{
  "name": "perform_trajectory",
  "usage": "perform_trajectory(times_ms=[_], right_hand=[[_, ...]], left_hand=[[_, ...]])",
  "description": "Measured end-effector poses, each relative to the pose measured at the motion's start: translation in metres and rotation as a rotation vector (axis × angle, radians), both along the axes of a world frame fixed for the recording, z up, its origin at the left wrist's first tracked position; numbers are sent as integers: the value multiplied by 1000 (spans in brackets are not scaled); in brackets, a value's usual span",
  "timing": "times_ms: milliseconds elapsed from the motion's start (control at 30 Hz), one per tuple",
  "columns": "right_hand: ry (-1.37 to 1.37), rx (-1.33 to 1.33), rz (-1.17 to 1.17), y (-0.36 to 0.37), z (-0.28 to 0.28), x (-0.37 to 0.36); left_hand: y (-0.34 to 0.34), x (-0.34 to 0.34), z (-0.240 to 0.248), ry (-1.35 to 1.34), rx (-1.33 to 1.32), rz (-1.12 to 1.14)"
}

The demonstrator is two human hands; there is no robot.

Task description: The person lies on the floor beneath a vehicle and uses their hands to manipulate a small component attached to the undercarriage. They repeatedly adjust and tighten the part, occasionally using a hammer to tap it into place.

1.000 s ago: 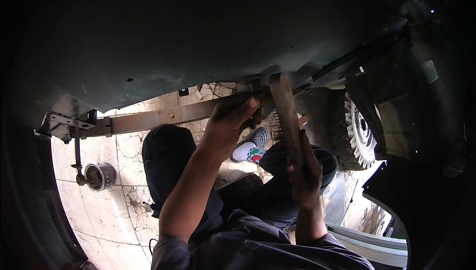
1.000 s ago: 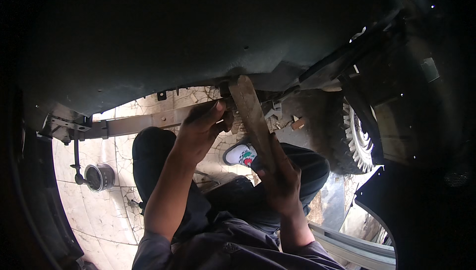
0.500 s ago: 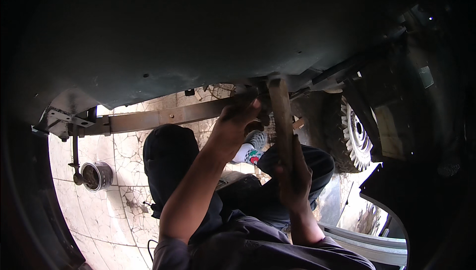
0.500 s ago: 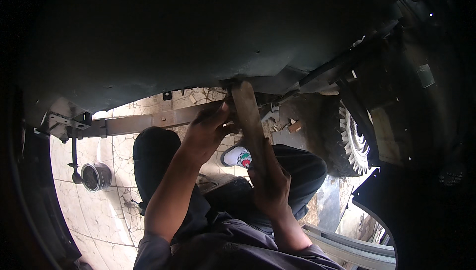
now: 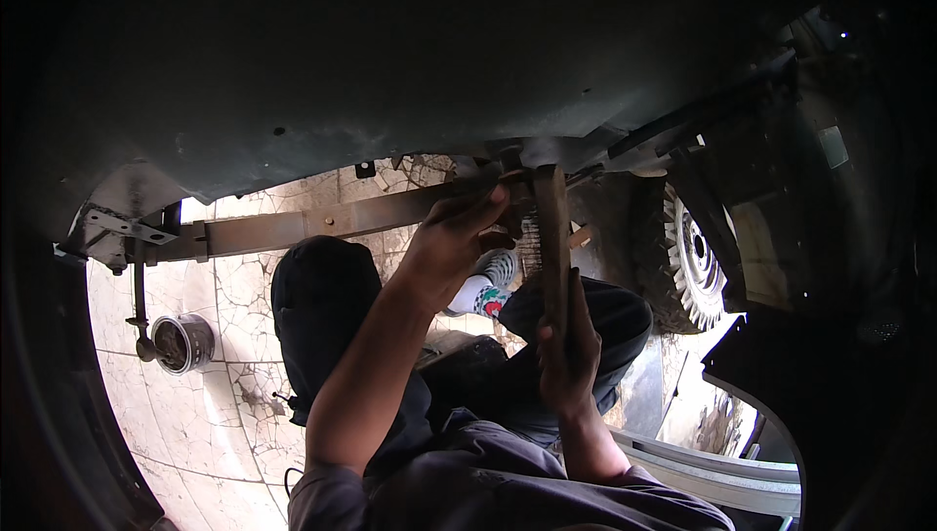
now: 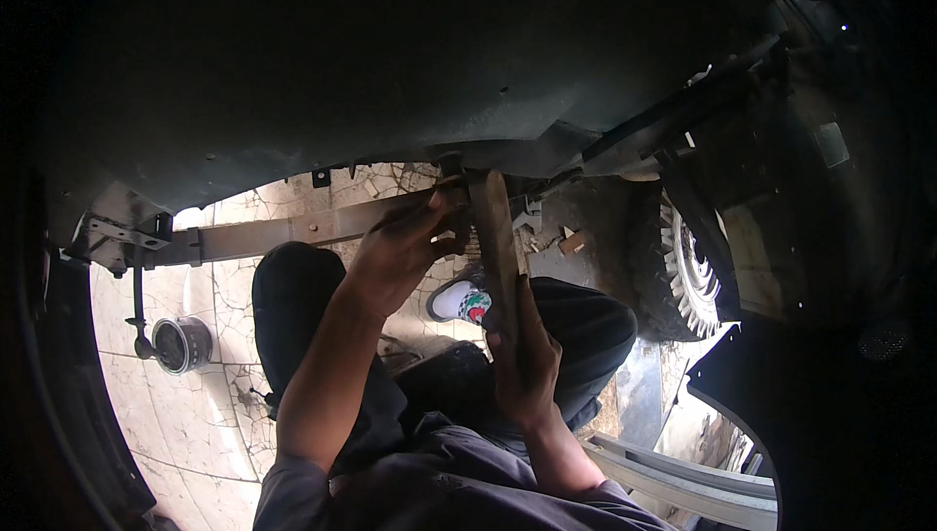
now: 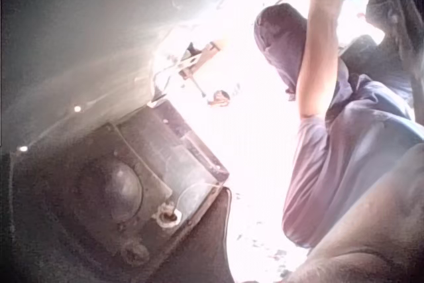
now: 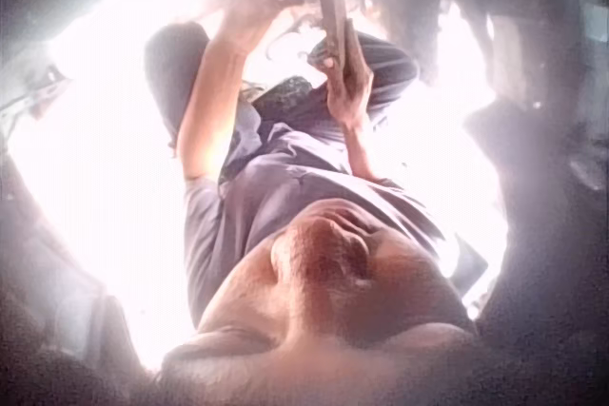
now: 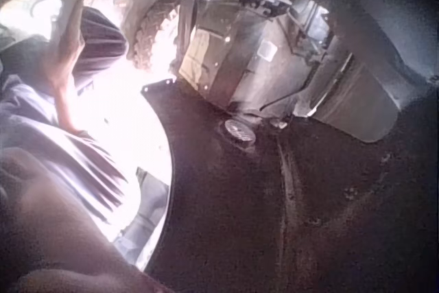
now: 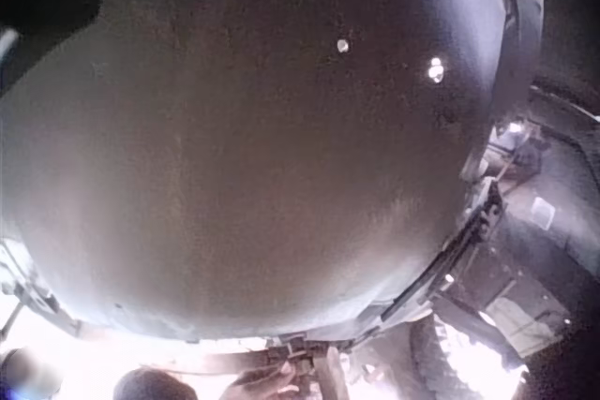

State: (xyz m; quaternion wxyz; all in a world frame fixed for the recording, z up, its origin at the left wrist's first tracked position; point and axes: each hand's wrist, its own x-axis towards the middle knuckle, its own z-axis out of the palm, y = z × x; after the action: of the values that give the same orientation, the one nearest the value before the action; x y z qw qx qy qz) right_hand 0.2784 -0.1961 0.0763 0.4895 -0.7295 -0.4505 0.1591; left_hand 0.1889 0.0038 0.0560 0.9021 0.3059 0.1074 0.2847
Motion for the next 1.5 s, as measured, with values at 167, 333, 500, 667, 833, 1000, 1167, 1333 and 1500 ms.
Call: perform_trajectory(times_ms=[167, 333, 500, 667, 833, 1000, 1167, 1333, 1500], right_hand=[[81, 87, -7, 8, 7, -2], [-113, -1, -1, 13, 5, -4], [7, 38, 5, -5, -12, 2], [167, 81, -74, -20, -57, 6], [25, -344, -85, -15, -130, -3], [72, -692, 116, 13, -215, -17], [-34, -775, 147, 31, -254, -22], [-181, -849, 164, 31, -278, -27], [-169, -728, 78, 32, -280, -25]], left_hand=[[0, -1, 5, 19, 12, 15], [1, 0, 0, 68, 19, 9], [1, 1, 0, 26, 22, 11], [0, -3, 9, 24, 9, 39], [-2, -1, 4, 28, 10, 35], [-2, 1, -1, -139, -122, -34], [2, 2, -1, -149, -78, -42], [4, -1, -1, -148, -79, -44], [4, -3, -4, -134, -7, -41]])
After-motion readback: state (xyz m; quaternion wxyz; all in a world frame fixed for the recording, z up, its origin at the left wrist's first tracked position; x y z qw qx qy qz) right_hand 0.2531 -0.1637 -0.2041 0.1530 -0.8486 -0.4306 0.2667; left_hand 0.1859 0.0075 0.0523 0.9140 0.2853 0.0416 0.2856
